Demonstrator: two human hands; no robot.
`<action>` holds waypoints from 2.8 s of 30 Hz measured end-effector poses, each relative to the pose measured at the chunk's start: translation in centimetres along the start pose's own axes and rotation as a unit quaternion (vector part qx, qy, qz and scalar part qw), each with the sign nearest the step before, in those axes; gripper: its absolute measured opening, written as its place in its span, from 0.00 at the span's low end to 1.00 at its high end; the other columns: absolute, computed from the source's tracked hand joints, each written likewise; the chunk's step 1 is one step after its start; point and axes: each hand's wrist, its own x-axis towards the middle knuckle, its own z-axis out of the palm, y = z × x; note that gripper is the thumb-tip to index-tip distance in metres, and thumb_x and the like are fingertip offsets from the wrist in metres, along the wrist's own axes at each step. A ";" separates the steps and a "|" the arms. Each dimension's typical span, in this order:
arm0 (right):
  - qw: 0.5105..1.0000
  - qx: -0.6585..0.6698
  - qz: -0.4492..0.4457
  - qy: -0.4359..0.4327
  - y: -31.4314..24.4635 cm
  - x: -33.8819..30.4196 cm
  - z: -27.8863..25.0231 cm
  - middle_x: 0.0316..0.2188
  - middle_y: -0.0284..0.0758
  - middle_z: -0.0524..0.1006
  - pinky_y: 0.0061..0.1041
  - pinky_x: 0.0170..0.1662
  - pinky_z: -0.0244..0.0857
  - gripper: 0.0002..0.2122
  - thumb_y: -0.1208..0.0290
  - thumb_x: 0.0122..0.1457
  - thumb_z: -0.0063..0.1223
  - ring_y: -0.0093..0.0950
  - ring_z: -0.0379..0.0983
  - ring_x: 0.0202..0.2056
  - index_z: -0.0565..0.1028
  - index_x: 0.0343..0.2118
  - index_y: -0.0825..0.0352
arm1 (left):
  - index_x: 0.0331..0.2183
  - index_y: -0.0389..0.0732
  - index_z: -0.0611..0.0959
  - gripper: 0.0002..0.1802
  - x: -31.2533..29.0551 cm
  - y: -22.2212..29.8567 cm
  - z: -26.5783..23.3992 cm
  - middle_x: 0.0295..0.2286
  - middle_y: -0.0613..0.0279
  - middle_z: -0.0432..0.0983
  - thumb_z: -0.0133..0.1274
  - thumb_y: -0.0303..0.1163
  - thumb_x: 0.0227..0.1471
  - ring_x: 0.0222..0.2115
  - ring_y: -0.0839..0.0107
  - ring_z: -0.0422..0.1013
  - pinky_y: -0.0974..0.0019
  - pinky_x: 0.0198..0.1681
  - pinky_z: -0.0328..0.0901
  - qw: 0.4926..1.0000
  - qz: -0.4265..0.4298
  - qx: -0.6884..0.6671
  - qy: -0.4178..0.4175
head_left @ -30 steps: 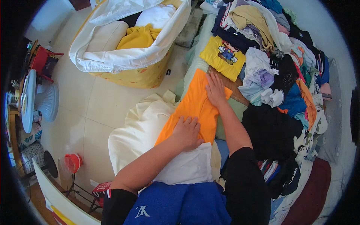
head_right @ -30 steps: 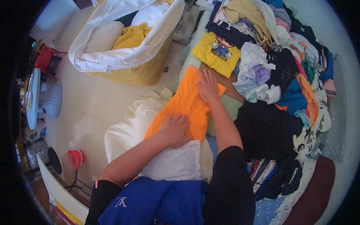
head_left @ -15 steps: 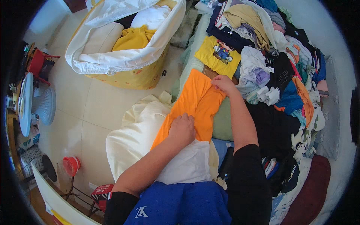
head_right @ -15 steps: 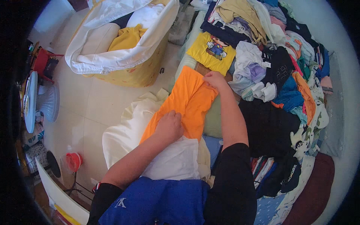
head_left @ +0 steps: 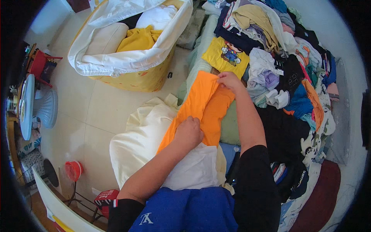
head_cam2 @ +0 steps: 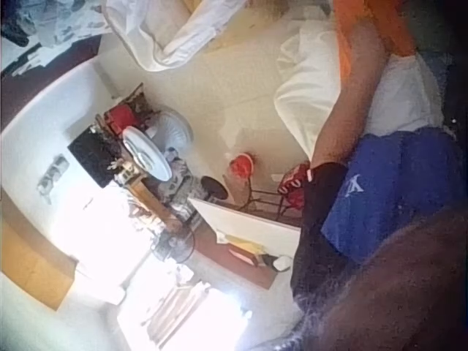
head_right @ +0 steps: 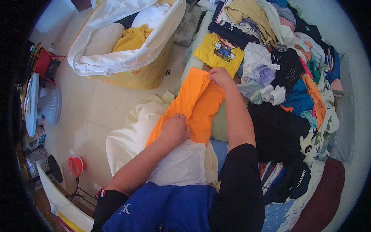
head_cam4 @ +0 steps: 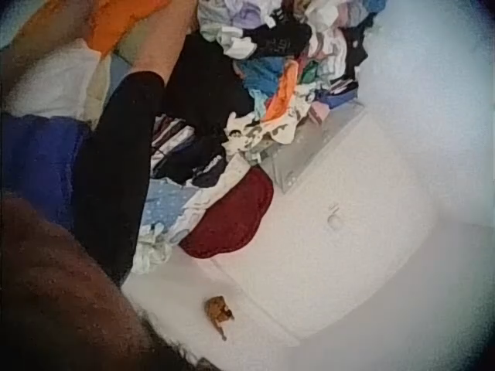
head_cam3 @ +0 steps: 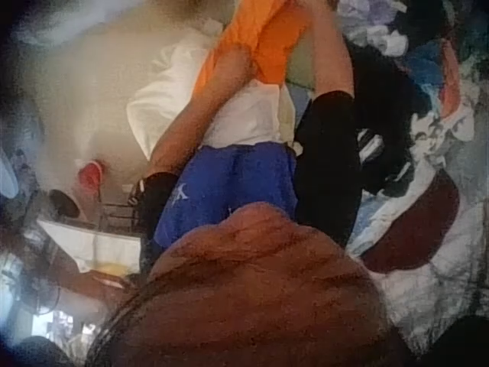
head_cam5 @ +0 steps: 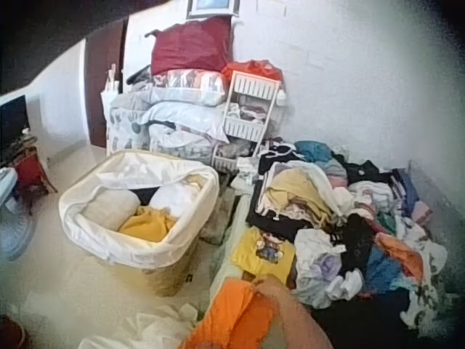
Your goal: Folding various items of clothing, including a yellow t-shirt and an orange jersey, on a bed.
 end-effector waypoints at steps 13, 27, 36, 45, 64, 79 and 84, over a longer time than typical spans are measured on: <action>0.960 0.267 0.070 -0.043 1.9 0.4 -1.4 0.28 0.31 0.72 0.27 0.32 0.67 0.05 0.77 0.52 0.49 0.27 0.71 0.28 0.69 0.33 0.62 | 0.30 0.35 0.79 0.14 -0.2 -0.2 -0.2 0.32 0.51 0.72 0.53 0.35 0.42 0.37 0.56 0.71 0.55 0.42 0.66 0.995 0.077 0.056 -0.026; 0.997 0.043 0.063 0.017 0.7 0.4 1.9 0.28 0.31 0.73 0.24 0.27 0.66 0.11 0.64 0.54 0.56 0.24 0.70 0.26 0.73 0.36 0.64 | 0.24 0.41 0.78 0.08 -0.1 -1.0 0.6 0.29 0.55 0.73 0.55 0.35 0.41 0.35 0.56 0.71 0.54 0.41 0.64 0.989 0.142 0.025 0.018; 0.993 0.116 -0.004 0.039 -0.6 -1.0 0.4 0.23 0.26 0.73 0.20 0.26 0.60 0.07 0.69 0.55 0.56 0.19 0.67 0.26 0.75 0.34 0.64 | 0.32 0.38 0.79 0.15 -0.2 -1.2 0.4 0.34 0.54 0.73 0.52 0.38 0.44 0.39 0.57 0.71 0.55 0.46 0.62 0.989 0.120 0.064 -0.055; 0.986 0.117 0.089 -0.080 -1.0 -2.0 -1.6 0.25 0.31 0.74 0.20 0.27 0.63 0.09 0.64 0.58 0.52 0.21 0.73 0.26 0.71 0.38 0.63 | 0.27 0.41 0.78 0.10 -0.4 -1.0 0.7 0.31 0.56 0.72 0.54 0.37 0.43 0.38 0.57 0.70 0.55 0.43 0.63 0.990 0.128 0.054 -0.001; 0.962 0.264 0.033 -0.056 -1.8 -1.7 -0.9 0.29 0.30 0.74 0.25 0.32 0.66 0.07 0.68 0.53 0.57 0.25 0.72 0.30 0.72 0.30 0.63 | 0.27 0.40 0.77 0.10 -0.4 -1.4 1.3 0.29 0.55 0.72 0.53 0.36 0.43 0.35 0.56 0.71 0.54 0.42 0.63 0.986 0.150 0.060 0.035; 0.954 0.274 0.083 -0.089 0.8 1.0 0.4 0.41 0.34 0.72 0.32 0.40 0.69 0.20 0.67 0.49 0.54 0.29 0.72 0.38 0.70 0.47 0.65 | 0.26 0.40 0.77 0.10 -0.4 -1.2 0.8 0.30 0.56 0.72 0.53 0.36 0.42 0.36 0.57 0.71 0.55 0.43 0.62 0.986 0.157 0.056 0.010; 0.982 0.136 0.128 -0.039 -1.3 2.4 1.6 0.48 0.38 0.72 0.31 0.44 0.66 0.36 0.44 0.45 0.59 0.31 0.72 0.44 0.69 0.52 0.67 | 0.26 0.40 0.77 0.10 -0.2 -1.1 1.2 0.30 0.56 0.73 0.54 0.36 0.41 0.36 0.58 0.71 0.55 0.43 0.63 0.985 0.156 0.069 0.000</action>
